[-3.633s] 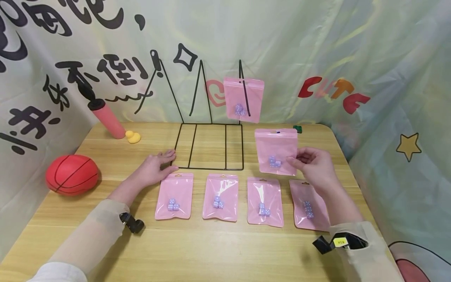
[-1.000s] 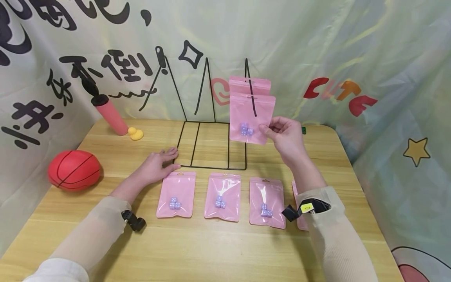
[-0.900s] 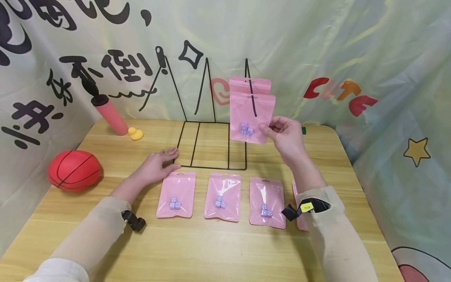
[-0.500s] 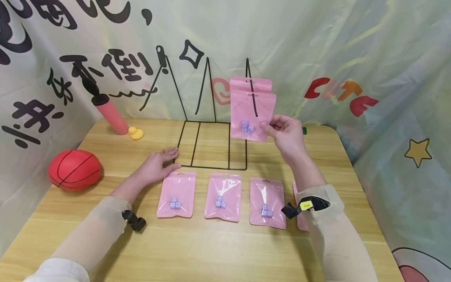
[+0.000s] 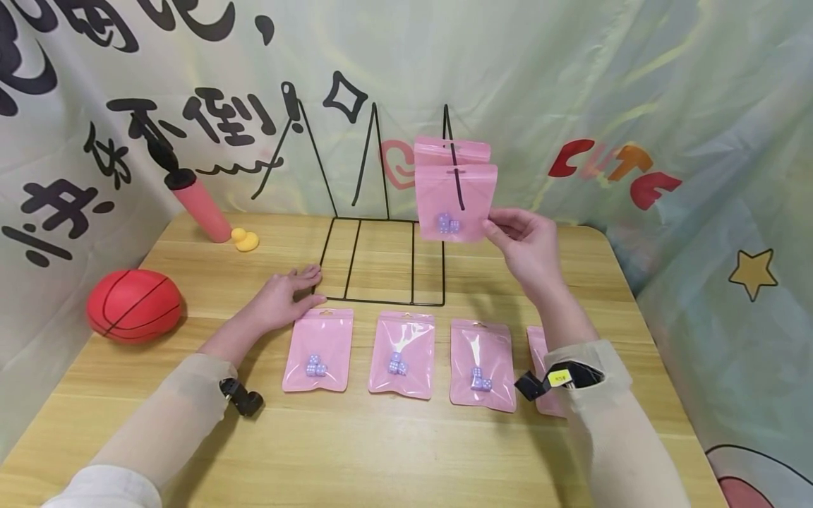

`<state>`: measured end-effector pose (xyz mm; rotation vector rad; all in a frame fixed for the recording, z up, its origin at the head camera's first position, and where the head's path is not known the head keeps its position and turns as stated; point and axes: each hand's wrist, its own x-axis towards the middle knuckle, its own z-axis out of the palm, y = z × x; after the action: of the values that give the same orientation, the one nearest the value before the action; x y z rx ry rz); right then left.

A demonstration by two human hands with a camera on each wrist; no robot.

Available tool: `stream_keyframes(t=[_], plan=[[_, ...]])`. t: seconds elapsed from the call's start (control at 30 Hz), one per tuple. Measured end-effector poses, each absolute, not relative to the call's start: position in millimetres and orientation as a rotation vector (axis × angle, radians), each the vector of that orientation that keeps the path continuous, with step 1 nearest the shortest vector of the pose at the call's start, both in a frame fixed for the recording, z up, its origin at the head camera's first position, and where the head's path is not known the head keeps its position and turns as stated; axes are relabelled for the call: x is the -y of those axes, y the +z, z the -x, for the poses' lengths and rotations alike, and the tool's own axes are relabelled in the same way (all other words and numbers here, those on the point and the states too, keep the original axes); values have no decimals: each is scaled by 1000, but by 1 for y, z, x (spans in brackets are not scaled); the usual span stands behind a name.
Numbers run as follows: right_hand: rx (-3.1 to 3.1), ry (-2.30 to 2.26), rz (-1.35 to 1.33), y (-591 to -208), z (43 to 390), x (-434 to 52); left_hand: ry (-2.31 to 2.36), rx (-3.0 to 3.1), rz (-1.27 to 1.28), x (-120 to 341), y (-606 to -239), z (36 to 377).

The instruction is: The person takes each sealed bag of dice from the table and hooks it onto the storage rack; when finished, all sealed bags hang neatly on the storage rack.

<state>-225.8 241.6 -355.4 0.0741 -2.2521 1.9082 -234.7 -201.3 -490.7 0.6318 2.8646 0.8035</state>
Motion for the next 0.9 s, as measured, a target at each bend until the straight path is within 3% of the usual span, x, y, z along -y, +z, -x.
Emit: stream_keyframes(t=[0.53,0.9], plan=[[2764,1396,-119,-375,170,-304,808,-2861,-620,202,-494,234],[2871,1277,-34,-406,125,-339,834,-2850,-606,200,-489,233]])
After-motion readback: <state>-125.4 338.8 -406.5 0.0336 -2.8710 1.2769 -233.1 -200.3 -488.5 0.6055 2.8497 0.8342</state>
